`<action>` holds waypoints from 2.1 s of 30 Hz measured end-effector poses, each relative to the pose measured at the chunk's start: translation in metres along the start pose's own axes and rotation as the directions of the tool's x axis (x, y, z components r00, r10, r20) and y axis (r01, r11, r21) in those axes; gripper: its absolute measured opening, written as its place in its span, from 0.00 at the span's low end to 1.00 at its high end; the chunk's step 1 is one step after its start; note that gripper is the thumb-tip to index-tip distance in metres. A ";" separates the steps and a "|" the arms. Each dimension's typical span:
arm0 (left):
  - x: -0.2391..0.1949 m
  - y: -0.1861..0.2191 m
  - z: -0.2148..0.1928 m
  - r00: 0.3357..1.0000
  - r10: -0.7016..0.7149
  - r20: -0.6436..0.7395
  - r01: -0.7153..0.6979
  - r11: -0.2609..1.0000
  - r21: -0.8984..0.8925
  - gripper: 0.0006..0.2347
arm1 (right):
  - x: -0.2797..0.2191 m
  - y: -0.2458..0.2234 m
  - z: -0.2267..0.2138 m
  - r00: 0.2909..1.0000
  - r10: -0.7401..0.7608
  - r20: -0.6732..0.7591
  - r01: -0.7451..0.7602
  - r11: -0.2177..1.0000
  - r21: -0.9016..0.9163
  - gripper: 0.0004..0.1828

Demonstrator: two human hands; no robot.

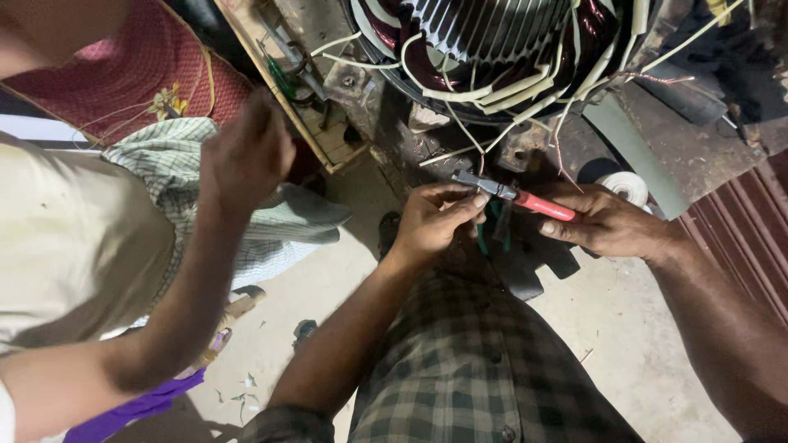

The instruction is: The person uses pliers to strip insulation from wires and tucks them into slots of a motor stator. A second person assists by holding and adjusting wires with a screwdriver. The work continues with repeated stripping and insertion of wires into the stator.

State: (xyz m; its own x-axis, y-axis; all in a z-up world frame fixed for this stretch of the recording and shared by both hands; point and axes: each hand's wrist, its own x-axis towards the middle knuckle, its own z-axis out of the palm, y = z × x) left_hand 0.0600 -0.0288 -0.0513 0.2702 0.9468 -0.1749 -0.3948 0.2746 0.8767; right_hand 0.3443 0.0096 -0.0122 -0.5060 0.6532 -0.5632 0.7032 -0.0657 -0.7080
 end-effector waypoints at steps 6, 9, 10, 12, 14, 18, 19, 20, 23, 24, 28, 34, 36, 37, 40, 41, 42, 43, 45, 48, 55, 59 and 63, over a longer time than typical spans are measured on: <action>-0.002 0.006 -0.002 0.999 0.033 -0.003 -0.033 0.999 0.043 0.09 | 0.005 0.003 0.005 0.968 -0.248 -0.029 0.247 0.969 -0.030 0.26; -0.003 0.007 -0.001 0.999 -0.015 -0.031 0.016 0.999 0.043 0.08 | 0.007 0.007 0.005 0.961 -0.275 0.001 0.275 0.961 0.014 0.24; -0.004 0.006 0.000 0.998 -0.035 -0.043 0.037 0.999 0.035 0.08 | 0.007 0.009 0.005 0.967 -0.255 0.004 0.254 0.967 0.024 0.25; -0.004 0.005 -0.001 0.999 -0.013 -0.038 0.014 1.000 0.025 0.08 | 0.008 0.010 0.005 0.970 -0.241 0.006 0.241 0.970 0.040 0.25; -0.004 0.004 -0.002 0.999 -0.013 -0.034 0.013 1.000 0.013 0.08 | 0.009 0.011 0.007 0.966 -0.258 0.000 0.258 0.965 0.047 0.24; -0.003 -0.001 0.000 0.999 -0.009 -0.040 0.009 1.000 -0.011 0.08 | 0.011 0.014 0.017 0.957 -0.270 -0.106 0.253 0.955 -0.156 0.18; -0.002 -0.002 0.001 0.999 0.005 -0.042 -0.006 1.000 -0.017 0.08 | 0.013 0.015 0.021 0.935 -0.322 -0.146 0.289 0.934 -0.208 0.18; 0.000 -0.002 0.002 0.999 -0.001 -0.034 0.000 0.999 -0.040 0.08 | 0.014 0.017 0.024 0.909 -0.374 -0.183 0.322 0.910 -0.261 0.19; 0.000 0.001 0.005 0.999 0.001 -0.036 -0.002 1.000 -0.031 0.08 | 0.016 0.023 0.032 0.871 -0.413 -0.265 0.274 0.857 -0.436 0.19; -0.002 0.003 0.006 0.998 0.024 -0.051 -0.022 0.999 0.023 0.07 | 0.014 0.025 0.035 0.841 -0.445 -0.307 0.281 0.845 -0.455 0.18; -0.007 0.016 0.009 0.913 0.408 -0.004 -0.288 0.652 0.701 0.05 | 0.009 0.027 0.044 0.734 -0.580 -0.353 0.380 0.782 -0.494 0.15; -0.001 0.027 -0.009 0.728 0.592 0.346 -0.524 0.154 0.838 0.06 | -0.024 0.031 0.080 0.769 -0.450 -0.454 0.180 0.834 -0.522 0.15; 0.004 0.028 -0.015 0.720 0.618 0.317 -0.479 0.113 0.870 0.05 | -0.036 0.035 0.089 0.811 -0.314 -0.494 0.187 0.939 -0.290 0.17; 0.008 0.028 -0.017 0.714 0.631 0.304 -0.458 0.093 0.884 0.05 | -0.042 0.036 0.093 0.897 -0.042 -0.440 0.008 0.997 -0.080 0.17; 0.018 0.025 -0.017 0.788 0.560 0.256 -0.415 0.176 0.893 0.03 | -0.055 0.043 0.097 0.897 0.204 -0.393 -0.134 0.971 0.199 0.18; 0.020 0.024 -0.015 0.743 0.611 0.272 -0.426 0.117 0.897 0.08 | -0.059 0.044 0.096 0.882 0.198 -0.428 -0.099 0.965 0.241 0.19; 0.020 0.022 -0.013 0.694 0.659 0.291 -0.432 0.058 0.900 0.12 | -0.061 0.046 0.094 0.872 0.167 -0.460 -0.048 0.965 0.258 0.20; 0.022 0.019 -0.010 0.639 0.702 0.314 -0.441 0.000 0.898 0.16 | -0.064 0.049 0.091 0.856 0.139 -0.497 0.002 0.962 0.273 0.21; 0.017 0.008 0.001 0.853 0.499 0.154 -0.461 0.580 0.672 0.12 | -0.074 0.052 0.080 0.834 0.132 -0.536 0.022 0.963 0.270 0.23; 0.007 -0.002 0.004 0.981 0.152 0.118 -0.156 0.987 0.030 0.11 | -0.088 0.051 0.068 0.836 0.173 -0.520 -0.063 0.973 0.223 0.25; 0.006 -0.002 -0.010 0.995 -0.006 0.103 0.011 0.999 -0.050 0.10 | -0.050 0.035 0.067 0.962 0.154 -0.224 -0.092 0.960 0.264 0.26; 0.010 -0.003 -0.007 0.999 -0.028 0.035 0.031 0.995 -0.095 0.07 | -0.024 0.018 0.051 0.974 0.179 -0.141 -0.146 0.965 0.218 0.23; 0.010 -0.004 -0.009 0.998 0.020 0.066 -0.013 0.995 -0.094 0.07 | -0.014 0.001 0.033 0.987 0.124 -0.100 -0.100 0.972 0.213 0.25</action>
State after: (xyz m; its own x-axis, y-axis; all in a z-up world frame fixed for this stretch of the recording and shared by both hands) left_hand 0.0560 -0.0193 -0.0608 0.3197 0.9389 -0.1278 -0.4793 0.2766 0.8329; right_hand 0.3359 -0.0248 -0.0192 -0.3629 0.7119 -0.6012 0.6279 -0.2899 -0.7223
